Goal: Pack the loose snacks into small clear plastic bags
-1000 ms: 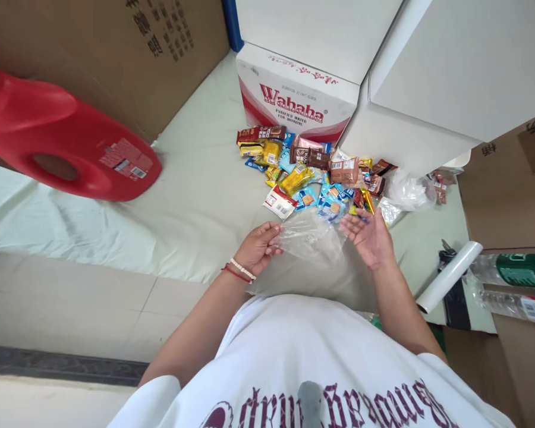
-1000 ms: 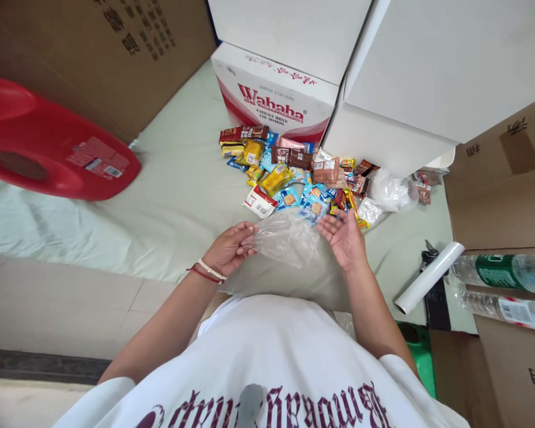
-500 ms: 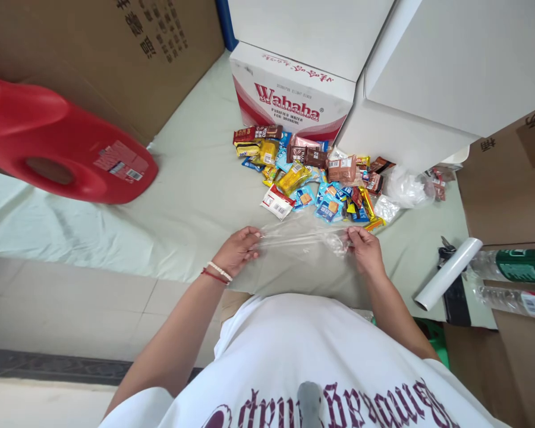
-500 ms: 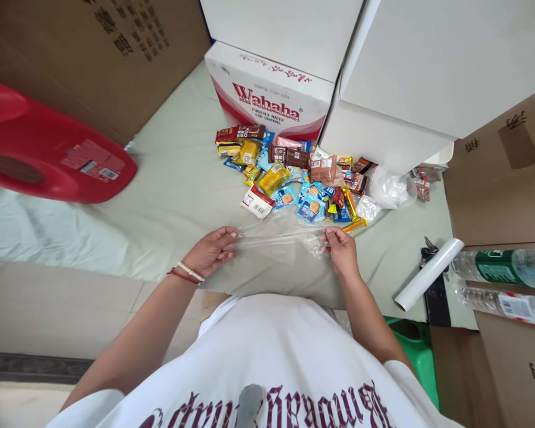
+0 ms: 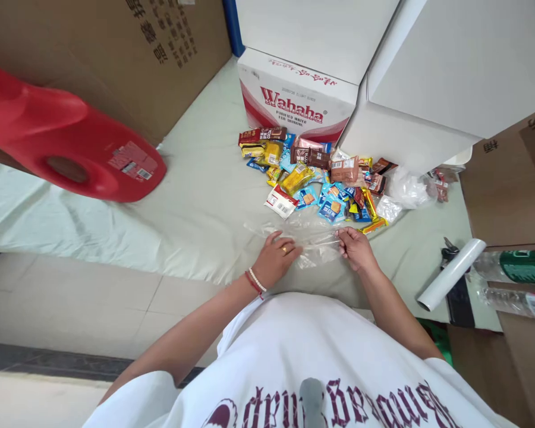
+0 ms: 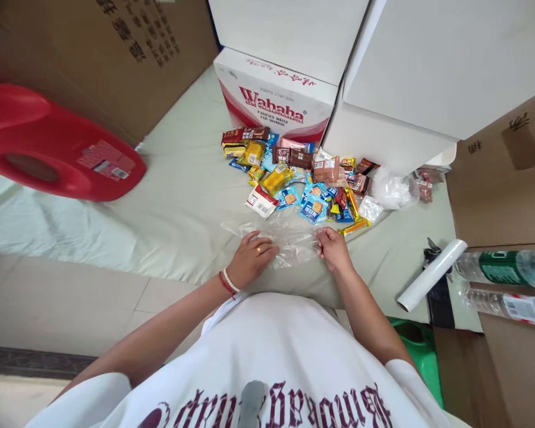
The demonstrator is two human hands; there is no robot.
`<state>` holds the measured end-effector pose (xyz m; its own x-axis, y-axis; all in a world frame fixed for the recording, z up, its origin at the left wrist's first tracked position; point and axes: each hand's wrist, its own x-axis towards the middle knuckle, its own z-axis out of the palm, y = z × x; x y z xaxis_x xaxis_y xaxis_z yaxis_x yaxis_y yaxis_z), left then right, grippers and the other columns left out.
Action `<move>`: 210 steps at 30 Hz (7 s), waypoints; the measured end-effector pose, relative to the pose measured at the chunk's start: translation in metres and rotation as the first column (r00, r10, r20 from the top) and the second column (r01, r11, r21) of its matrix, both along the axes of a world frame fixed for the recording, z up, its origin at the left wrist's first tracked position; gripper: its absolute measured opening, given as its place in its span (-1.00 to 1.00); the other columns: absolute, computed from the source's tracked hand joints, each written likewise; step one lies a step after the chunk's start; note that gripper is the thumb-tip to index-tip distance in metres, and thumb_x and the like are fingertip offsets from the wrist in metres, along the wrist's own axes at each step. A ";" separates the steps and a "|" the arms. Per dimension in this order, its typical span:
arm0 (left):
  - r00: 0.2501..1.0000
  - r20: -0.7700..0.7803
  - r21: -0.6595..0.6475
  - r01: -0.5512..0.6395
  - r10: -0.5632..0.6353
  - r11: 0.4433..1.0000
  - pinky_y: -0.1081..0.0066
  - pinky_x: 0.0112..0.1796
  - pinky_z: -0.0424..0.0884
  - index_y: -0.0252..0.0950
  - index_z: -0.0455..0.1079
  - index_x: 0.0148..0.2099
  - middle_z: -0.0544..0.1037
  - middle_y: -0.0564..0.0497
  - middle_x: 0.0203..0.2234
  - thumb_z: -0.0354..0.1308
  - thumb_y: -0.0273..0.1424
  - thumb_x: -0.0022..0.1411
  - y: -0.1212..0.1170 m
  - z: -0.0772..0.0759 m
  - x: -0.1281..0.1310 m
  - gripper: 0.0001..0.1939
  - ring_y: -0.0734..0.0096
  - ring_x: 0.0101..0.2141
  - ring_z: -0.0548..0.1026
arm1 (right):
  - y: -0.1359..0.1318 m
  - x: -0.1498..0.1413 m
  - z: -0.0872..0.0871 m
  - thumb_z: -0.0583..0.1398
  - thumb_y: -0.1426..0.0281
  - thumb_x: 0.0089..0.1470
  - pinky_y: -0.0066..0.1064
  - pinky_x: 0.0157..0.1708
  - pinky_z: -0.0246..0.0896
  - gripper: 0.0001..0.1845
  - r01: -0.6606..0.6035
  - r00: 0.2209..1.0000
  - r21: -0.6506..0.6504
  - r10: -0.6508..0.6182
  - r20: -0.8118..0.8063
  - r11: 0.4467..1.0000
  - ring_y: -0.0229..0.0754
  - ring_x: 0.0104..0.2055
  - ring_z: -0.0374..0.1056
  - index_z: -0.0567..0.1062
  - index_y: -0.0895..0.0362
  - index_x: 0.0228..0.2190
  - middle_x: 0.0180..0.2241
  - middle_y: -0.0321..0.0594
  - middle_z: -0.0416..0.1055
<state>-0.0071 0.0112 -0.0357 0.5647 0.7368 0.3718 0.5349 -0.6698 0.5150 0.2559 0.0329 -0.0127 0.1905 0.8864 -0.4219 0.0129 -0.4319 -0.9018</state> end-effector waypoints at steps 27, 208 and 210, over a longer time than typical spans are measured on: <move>0.861 -0.430 -0.088 -0.341 0.273 0.936 -0.31 0.35 -0.18 -0.17 0.17 0.46 0.12 -0.19 0.46 -0.06 -0.12 0.46 -0.013 -0.010 -0.005 -0.39 -0.08 0.44 0.07 | -0.117 0.067 0.006 0.13 -0.05 0.20 -0.28 -0.41 0.32 -0.50 -0.099 0.753 -0.008 0.081 0.653 0.995 -0.09 -0.47 0.39 0.56 0.13 -0.25 -0.50 -0.21 0.48; 0.859 -0.065 -0.814 -0.340 0.507 0.471 0.44 -0.45 0.16 -0.26 0.33 -0.48 0.29 0.13 -0.63 0.19 -0.07 0.17 0.012 0.041 -0.018 -0.62 0.46 -0.53 0.28 | -0.016 -0.029 -0.031 0.01 0.35 0.38 -0.27 -0.14 0.29 -0.58 -0.856 0.453 0.206 0.495 0.741 0.474 -0.10 -0.17 0.28 0.63 0.05 0.01 -0.25 -0.13 0.39; 0.818 0.088 -0.887 -0.196 0.569 0.419 0.47 -0.48 0.14 -0.27 0.35 -0.44 0.27 0.16 -0.63 0.20 -0.07 0.16 0.008 0.044 -0.007 -0.63 0.52 -0.56 0.24 | -0.018 -0.031 -0.031 0.01 0.34 0.37 -0.25 -0.11 0.31 -0.59 -0.831 0.498 0.225 0.501 0.708 0.509 -0.09 -0.15 0.29 0.62 0.05 0.00 -0.21 -0.12 0.40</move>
<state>-0.0138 0.0193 0.0082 0.1160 0.8930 -0.4349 0.2900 0.3883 0.8747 0.2252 0.0154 -0.0434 -0.5370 0.8420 0.0515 0.5887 0.4178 -0.6920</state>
